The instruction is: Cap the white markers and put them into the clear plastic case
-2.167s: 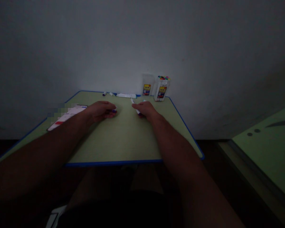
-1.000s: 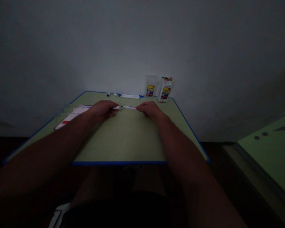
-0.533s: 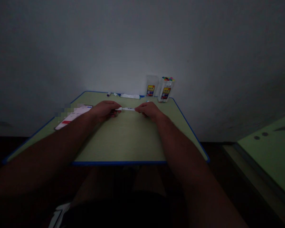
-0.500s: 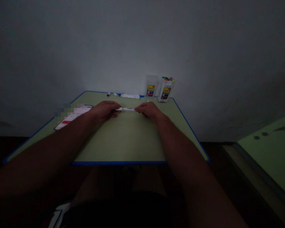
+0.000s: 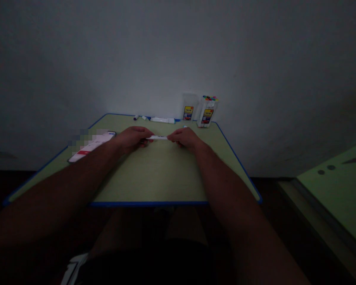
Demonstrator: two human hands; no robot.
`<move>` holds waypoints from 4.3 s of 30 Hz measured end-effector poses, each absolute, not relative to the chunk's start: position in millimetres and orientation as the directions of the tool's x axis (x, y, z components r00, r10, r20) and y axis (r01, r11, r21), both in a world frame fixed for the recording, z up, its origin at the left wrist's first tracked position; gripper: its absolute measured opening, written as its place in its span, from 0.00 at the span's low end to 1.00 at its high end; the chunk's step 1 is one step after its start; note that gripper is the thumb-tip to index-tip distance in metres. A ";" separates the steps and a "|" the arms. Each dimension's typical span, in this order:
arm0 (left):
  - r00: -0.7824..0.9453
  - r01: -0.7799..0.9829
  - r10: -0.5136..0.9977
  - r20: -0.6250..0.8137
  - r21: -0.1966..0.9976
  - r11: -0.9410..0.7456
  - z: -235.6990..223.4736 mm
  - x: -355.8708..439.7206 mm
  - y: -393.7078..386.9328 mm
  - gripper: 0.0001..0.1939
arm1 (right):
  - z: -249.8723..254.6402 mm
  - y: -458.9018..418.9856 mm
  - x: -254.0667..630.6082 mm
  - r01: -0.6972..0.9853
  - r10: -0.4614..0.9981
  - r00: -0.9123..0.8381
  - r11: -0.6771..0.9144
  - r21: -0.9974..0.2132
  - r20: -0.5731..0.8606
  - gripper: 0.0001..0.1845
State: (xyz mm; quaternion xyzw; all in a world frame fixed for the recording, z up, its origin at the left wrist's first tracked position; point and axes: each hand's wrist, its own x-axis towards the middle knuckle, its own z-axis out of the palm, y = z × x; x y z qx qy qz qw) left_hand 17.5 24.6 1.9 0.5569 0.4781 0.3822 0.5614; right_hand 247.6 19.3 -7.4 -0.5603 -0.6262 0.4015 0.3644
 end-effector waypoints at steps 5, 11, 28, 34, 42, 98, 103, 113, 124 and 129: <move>0.260 0.114 0.960 -0.106 0.990 0.078 2.9 18.4 22.9 0.07 | -5.9 17.0 245.9 0.406 0.994 -0.108 0.040 -0.913 -0.005 0.08; 0.276 0.134 0.957 -0.090 0.989 0.055 0.7 17.7 24.6 0.06 | -7.2 17.3 246.7 0.410 0.993 -0.121 0.061 -0.910 0.012 0.09; 0.104 0.213 0.990 -0.099 0.974 0.075 -4.8 11.0 35.1 0.03 | -3.3 11.9 243.5 0.152 0.973 -0.167 0.186 -0.971 0.160 0.17; 0.095 0.220 0.991 -0.096 0.973 0.073 -7.1 11.1 37.3 0.05 | -4.0 10.6 241.8 0.083 0.951 -0.225 0.235 -0.969 0.211 0.19; 0.091 0.195 0.991 -0.093 0.978 0.074 -9.9 10.4 40.6 0.04 | -4.1 10.8 241.7 0.094 0.952 -0.234 0.225 -0.970 0.198 0.20; 0.135 0.398 0.953 0.270 0.866 -0.302 -1.6 12.7 29.1 0.10 | -10.0 22.6 247.4 0.452 0.994 0.093 0.009 -0.892 0.057 0.10; 0.137 0.539 0.944 0.299 0.778 -0.324 -2.9 11.0 28.8 0.08 | -9.3 22.7 250.2 0.450 0.997 0.057 0.028 -0.893 0.060 0.07; 0.196 0.602 0.919 0.341 0.698 -0.388 -5.4 8.3 28.4 0.05 | -9.3 22.0 255.9 0.444 0.994 -0.040 0.108 -0.889 0.101 0.03; 0.237 0.582 0.898 0.372 0.686 -0.437 -8.3 6.6 30.7 0.04 | -11.3 24.1 259.2 0.377 0.991 -0.054 0.137 -0.916 0.126 0.03; 0.252 0.579 0.887 0.387 0.674 -0.459 -8.8 6.9 31.3 0.04 | -8.6 21.7 258.6 0.350 0.991 -0.038 0.131 -0.928 0.125 0.04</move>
